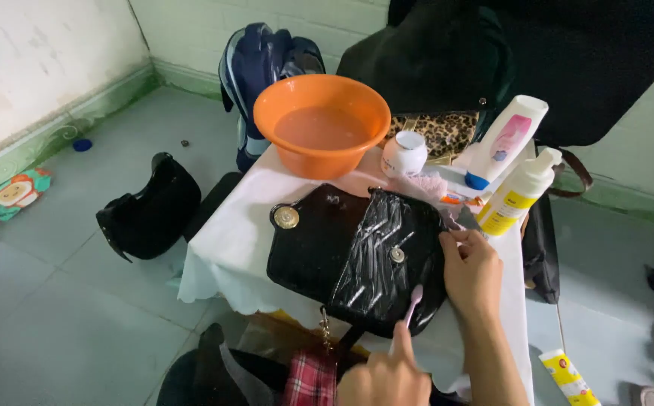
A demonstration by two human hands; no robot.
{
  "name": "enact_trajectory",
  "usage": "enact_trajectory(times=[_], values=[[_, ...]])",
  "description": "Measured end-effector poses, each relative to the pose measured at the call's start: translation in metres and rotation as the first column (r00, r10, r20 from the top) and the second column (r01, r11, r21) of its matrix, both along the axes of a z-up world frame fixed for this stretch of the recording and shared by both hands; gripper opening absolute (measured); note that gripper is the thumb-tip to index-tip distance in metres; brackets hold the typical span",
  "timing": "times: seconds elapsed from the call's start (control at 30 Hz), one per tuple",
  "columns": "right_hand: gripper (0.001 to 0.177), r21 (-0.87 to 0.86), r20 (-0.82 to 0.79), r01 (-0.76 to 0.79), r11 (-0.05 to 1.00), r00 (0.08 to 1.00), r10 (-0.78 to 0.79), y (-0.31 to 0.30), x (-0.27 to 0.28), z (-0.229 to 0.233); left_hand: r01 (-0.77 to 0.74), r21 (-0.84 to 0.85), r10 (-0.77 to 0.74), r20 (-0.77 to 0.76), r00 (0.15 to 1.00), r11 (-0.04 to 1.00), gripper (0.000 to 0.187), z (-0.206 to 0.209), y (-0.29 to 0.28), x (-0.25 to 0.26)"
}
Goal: Polishing a black leather bag using a toothbrush to apply a cleaning or polishing cream.
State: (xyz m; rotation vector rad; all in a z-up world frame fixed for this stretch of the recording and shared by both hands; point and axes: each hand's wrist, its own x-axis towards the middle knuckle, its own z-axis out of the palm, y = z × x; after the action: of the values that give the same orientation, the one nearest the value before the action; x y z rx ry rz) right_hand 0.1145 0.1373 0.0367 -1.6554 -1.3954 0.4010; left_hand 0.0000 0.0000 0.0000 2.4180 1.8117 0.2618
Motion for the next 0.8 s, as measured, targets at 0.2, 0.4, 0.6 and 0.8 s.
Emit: enact_trajectory(times=[0.2,0.4,0.6,0.8], values=[[0.026,-0.085,-0.004,0.048,0.995,0.999,-0.048,0.001,-0.002,0.002,0.092,-0.134,-0.098,-0.041,0.994,0.987,0.027,0.069,0.044,0.006],[0.021,-0.047,-0.015,0.027,0.999,1.000,-0.028,0.001,0.001,0.001,-0.170,0.272,0.160,0.060,0.985,0.947,0.053,-0.067,0.003,0.017],[0.023,-0.037,0.006,0.032,0.999,0.999,-0.031,0.005,0.003,-0.006,0.054,0.089,-0.044,-0.118,0.992,0.995,0.024,0.042,0.044,0.004],[0.024,-0.060,-0.014,0.039,0.997,0.999,-0.040,0.001,-0.001,0.003,-0.130,0.176,0.115,0.094,0.989,0.976,0.060,-0.027,0.016,0.015]])
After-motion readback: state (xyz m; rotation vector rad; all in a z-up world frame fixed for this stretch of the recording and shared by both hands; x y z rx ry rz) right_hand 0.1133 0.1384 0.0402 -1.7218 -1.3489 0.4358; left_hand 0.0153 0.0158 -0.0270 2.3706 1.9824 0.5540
